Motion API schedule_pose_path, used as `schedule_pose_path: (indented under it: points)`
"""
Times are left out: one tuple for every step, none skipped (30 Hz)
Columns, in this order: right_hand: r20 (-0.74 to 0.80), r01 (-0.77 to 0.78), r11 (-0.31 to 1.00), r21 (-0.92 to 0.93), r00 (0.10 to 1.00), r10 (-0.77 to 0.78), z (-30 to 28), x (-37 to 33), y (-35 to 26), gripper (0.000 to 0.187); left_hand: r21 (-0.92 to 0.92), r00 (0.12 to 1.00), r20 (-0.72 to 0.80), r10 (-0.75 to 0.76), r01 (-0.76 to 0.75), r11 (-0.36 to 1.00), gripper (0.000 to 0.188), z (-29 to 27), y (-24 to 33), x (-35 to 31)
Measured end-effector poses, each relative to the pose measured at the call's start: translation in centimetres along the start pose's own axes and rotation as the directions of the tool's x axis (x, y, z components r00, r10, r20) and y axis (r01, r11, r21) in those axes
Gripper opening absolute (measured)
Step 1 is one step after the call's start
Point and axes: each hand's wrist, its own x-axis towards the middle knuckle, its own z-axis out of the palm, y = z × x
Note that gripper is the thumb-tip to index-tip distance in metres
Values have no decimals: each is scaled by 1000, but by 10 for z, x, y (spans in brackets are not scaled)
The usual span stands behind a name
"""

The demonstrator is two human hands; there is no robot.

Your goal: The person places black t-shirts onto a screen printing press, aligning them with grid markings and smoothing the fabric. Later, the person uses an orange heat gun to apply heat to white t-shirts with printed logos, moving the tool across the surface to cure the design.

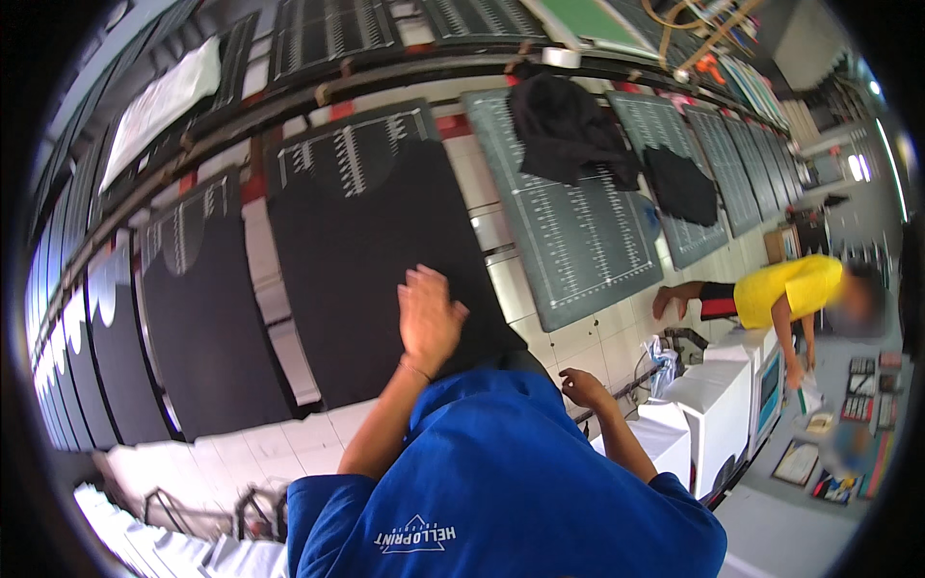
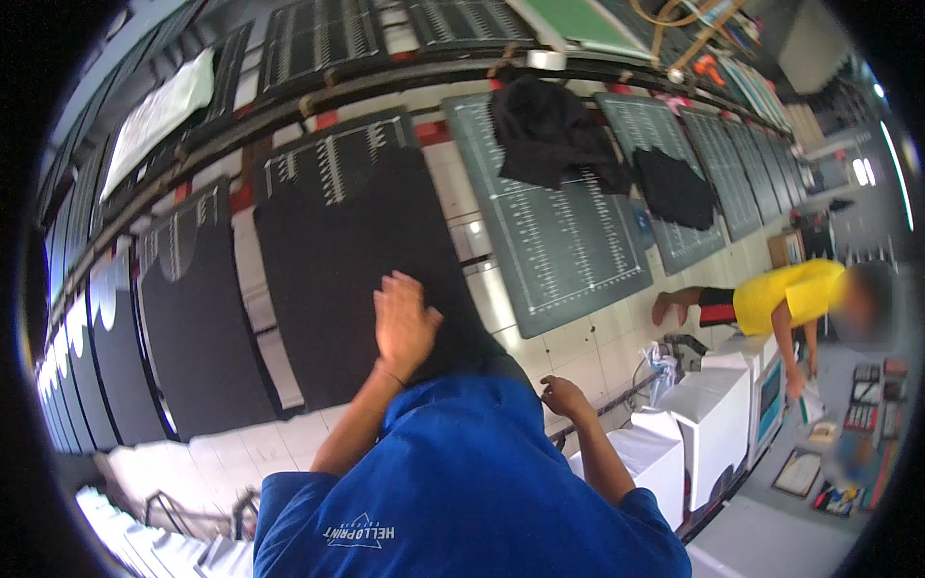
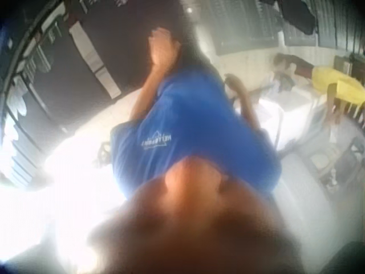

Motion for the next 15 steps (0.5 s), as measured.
schedule_pose_path:
  points:
    - [-31,5,997,81,1000,-3,-4,1,-3,45,-116,954,64,295,-286,951,57,9,28,-5]
    - [-59,15,988,155,998,-6,-8,3,-5,43,-244,821,98,562,-528,814,53,27,47,-9]
    - [-91,51,983,179,995,-36,-15,7,-8,41,-427,743,-43,668,-618,660,46,58,58,-8]
    - [-112,93,976,196,991,-72,-21,11,-4,40,-572,662,-196,724,-677,463,40,82,69,-2]
    - [-128,140,972,191,985,-117,-33,16,0,39,-663,733,-192,652,-587,465,29,83,81,13]
    - [-143,184,964,190,977,-159,-46,21,5,38,-629,754,-242,610,-601,493,26,76,92,35]
    - [-167,198,944,266,973,-157,-62,27,13,35,-616,816,-202,541,-536,577,24,76,103,60]
    - [-190,219,916,335,968,-162,-82,37,20,33,-594,872,-169,459,-462,659,23,77,113,87]
    - [-209,237,883,405,964,-163,-105,45,25,31,-520,884,-233,406,-466,716,26,81,127,113]
    - [-348,326,889,321,914,-209,-133,59,31,29,-443,886,-302,353,-458,771,29,84,143,142]
    - [-432,343,885,316,882,-188,-161,80,38,29,-396,899,-311,308,-417,818,35,86,164,171]
    - [-556,367,904,220,808,-193,-197,99,36,30,-346,913,-319,256,-363,865,41,85,188,198]
    - [-668,375,919,123,716,-203,-229,119,31,32,-305,922,-343,180,-290,907,43,84,214,222]
    - [-743,419,904,89,632,-219,-256,144,33,37,-267,924,-369,103,-211,940,45,81,244,246]
    - [-815,462,886,45,530,-235,-285,169,32,43,-229,912,-409,30,-135,964,48,80,272,271]
